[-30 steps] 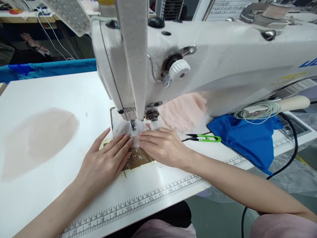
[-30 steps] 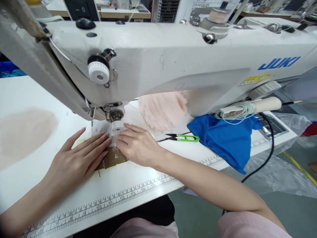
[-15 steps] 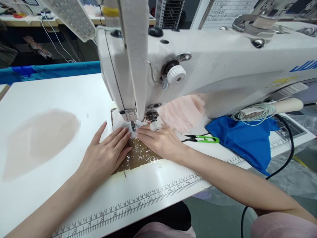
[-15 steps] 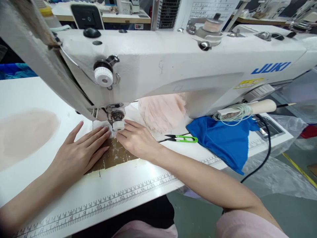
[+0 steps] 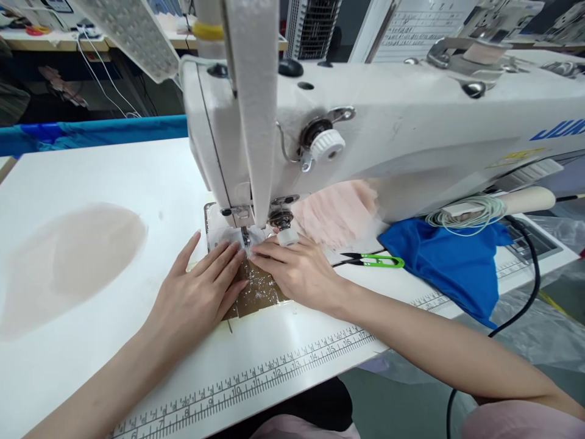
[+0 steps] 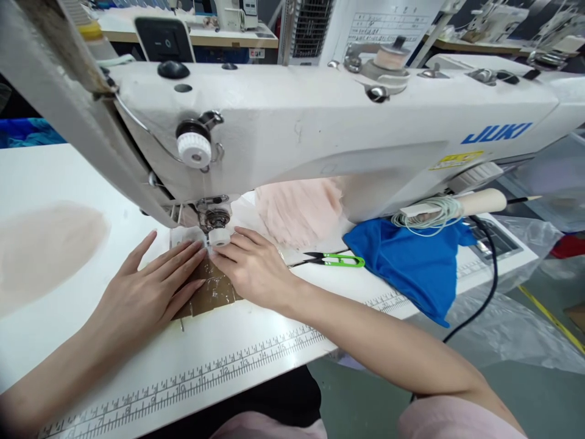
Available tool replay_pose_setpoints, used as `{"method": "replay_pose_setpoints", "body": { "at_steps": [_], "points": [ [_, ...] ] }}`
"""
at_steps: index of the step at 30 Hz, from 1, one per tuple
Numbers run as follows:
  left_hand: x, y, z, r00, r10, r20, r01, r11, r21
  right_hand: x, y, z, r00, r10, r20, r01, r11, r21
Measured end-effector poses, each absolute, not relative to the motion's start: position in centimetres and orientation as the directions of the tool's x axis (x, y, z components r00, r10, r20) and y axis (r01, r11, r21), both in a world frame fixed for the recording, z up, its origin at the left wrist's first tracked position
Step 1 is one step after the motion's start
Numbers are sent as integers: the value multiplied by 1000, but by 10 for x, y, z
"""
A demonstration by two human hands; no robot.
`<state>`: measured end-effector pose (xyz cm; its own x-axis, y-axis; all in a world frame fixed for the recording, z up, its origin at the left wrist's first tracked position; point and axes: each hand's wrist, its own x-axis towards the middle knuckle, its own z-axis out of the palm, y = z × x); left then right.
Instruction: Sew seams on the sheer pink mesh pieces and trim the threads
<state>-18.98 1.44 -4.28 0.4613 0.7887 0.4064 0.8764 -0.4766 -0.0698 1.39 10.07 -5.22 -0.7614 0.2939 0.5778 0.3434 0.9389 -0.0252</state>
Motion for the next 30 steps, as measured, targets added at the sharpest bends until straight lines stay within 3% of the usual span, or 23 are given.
{"method": "replay_pose_setpoints", "body": {
  "at_steps": [5, 19, 30],
  "points": [
    [-190, 12, -43, 470, 778, 417, 876, -470, -110, 15, 99, -51, -764, 307, 568, 356, 934, -26],
    [-196, 24, -46, 403, 836, 374, 909, -412, -60, 9, 107, -53, -807, 334, 486, 418, 905, 72],
    [-199, 32, -48, 354, 872, 338, 933, -354, -62, 16, 112, -47, -813, 350, 465, 430, 899, 76]
  ]
}}
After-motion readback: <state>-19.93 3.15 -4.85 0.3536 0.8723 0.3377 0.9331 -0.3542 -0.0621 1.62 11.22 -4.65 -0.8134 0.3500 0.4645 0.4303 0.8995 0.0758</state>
